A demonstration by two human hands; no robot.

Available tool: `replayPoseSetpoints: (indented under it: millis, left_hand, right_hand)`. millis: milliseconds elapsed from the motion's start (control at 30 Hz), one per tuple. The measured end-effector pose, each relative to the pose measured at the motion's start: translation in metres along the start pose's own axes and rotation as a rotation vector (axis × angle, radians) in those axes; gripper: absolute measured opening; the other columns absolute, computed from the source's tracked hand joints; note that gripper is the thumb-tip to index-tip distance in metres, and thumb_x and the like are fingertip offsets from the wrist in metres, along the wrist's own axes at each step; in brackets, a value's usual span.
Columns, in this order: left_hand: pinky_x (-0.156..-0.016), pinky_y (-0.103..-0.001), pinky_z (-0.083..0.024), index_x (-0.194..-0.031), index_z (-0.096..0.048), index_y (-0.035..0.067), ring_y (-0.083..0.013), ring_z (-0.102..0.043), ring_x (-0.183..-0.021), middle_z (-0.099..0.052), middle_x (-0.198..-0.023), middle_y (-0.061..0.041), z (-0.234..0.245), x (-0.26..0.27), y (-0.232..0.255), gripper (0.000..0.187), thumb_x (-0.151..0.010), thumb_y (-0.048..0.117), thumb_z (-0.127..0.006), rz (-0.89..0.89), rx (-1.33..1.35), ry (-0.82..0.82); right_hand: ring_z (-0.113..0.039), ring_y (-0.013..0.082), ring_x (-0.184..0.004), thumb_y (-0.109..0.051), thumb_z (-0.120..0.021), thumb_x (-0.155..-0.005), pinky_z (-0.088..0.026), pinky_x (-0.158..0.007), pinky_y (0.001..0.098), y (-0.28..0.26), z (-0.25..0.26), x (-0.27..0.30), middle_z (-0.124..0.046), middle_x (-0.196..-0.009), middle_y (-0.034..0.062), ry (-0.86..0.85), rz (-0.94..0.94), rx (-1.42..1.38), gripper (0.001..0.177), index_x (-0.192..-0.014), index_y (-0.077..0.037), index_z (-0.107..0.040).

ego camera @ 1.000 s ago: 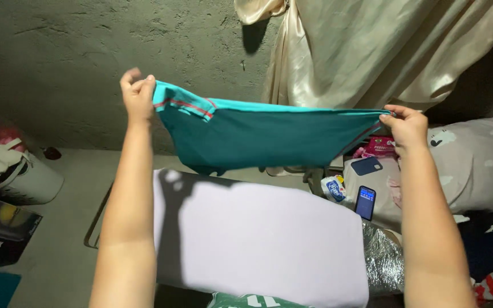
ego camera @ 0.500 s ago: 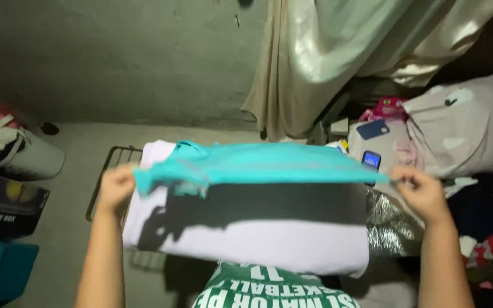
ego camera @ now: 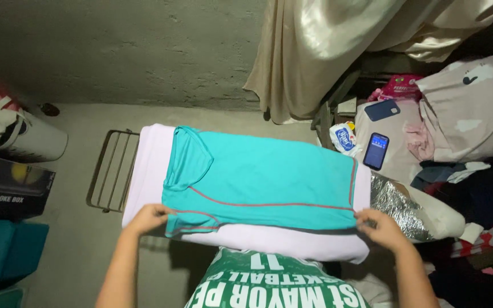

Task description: Folding various items of laundry, including shirts and pants, on an ironing board.

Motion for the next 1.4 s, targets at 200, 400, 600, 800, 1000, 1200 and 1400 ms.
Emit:
replayPoseSetpoints:
  millis: [200, 400, 600, 800, 1000, 1200, 1400]
  left_hand:
    - [-0.093, -0.032, -0.053, -0.105, -0.077, 0.001, -0.0129, -0.067, -0.097, -0.076, -0.103, -0.003, 0.063, -0.102, 0.064, 0.024, -0.085, 0.013, -0.072, -0.166, 0.201, -0.293]
    - [-0.093, -0.036, -0.049, -0.121, -0.072, -0.002, -0.0191, -0.064, -0.103, -0.073, -0.115, -0.010, 0.075, -0.182, 0.061, 0.044, -0.099, 0.035, -0.065, 0.044, 0.431, 0.227]
    - [-0.094, -0.040, -0.051, -0.130, -0.066, -0.001, -0.0240, -0.066, -0.106, -0.070, -0.119, -0.016, 0.049, -0.145, 0.039, 0.068, -0.080, 0.041, -0.083, 0.298, 0.237, 0.324]
    - [-0.084, -0.035, -0.055, -0.109, -0.079, 0.000, -0.0201, -0.070, -0.085, -0.079, -0.096, -0.010, 0.038, -0.088, 0.027, 0.049, -0.066, 0.019, -0.091, 0.199, 0.260, 0.154]
    - [-0.073, -0.037, -0.046, -0.112, -0.077, -0.002, -0.0211, -0.057, -0.079, -0.067, -0.089, -0.011, 0.033, -0.083, -0.010, 0.031, -0.090, 0.020, -0.080, 0.126, 0.417, 0.379]
    - [-0.081, -0.033, -0.055, -0.117, -0.068, 0.004, -0.0141, -0.067, -0.090, -0.072, -0.103, -0.003, 0.087, -0.105, 0.031, 0.031, -0.094, 0.025, -0.068, -0.011, 1.011, 0.467]
    - [-0.078, -0.035, -0.051, -0.111, -0.067, 0.003, -0.0150, -0.061, -0.088, -0.067, -0.099, -0.003, 0.181, -0.195, 0.076, 0.023, -0.105, 0.025, -0.068, -0.181, 0.790, 0.491]
  right_hand:
    - [-0.067, 0.0177, -0.089, -0.015, -0.071, -0.091, -0.054, -0.078, 0.0352, 0.020, 0.042, -0.120, -0.071, -0.099, 0.0076, 0.008, -0.215, -0.248, 0.028, -0.116, -0.004, -0.068]
    - [-0.065, 0.0204, -0.100, -0.017, -0.068, -0.089, -0.052, -0.079, 0.0357, -0.025, 0.036, -0.162, -0.069, -0.117, 0.0091, 0.330, -0.545, -0.745, 0.055, -0.141, -0.014, -0.054]
    - [-0.066, 0.0213, -0.112, -0.017, -0.080, -0.085, -0.053, -0.094, 0.0336, 0.048, 0.019, -0.151, -0.067, -0.127, 0.0128, 0.210, -0.466, -0.369, 0.068, -0.142, 0.007, -0.053]
    - [-0.070, 0.0262, -0.107, -0.012, -0.081, -0.077, -0.057, -0.090, 0.0366, -0.005, -0.005, -0.100, -0.071, -0.126, 0.0211, 0.092, -0.497, -0.454, 0.085, -0.152, 0.000, -0.043]
    - [-0.062, 0.0217, -0.118, 0.005, -0.070, -0.084, -0.051, -0.096, 0.0329, -0.016, -0.004, -0.092, -0.054, -0.147, 0.0113, 0.433, -0.236, -0.545, 0.088, -0.160, -0.005, -0.026]
    - [-0.065, 0.0191, -0.099, 0.006, -0.063, -0.090, -0.054, -0.089, 0.0317, -0.005, 0.033, -0.107, -0.065, -0.115, 0.0132, 0.609, -0.188, -0.860, 0.079, -0.163, -0.010, -0.036]
    - [-0.061, 0.0143, -0.093, 0.008, -0.067, -0.092, -0.052, -0.087, 0.0301, -0.051, 0.118, -0.166, -0.063, -0.105, 0.0063, 0.600, -0.056, -0.631, 0.073, -0.159, -0.006, -0.043]
Point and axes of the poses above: each hand's wrist, its own x-axis away from the middle knuckle, its own z-axis out of the back of the hand, y = z × x, the point moved 7 cm from there along -x, towards the middle knuckle
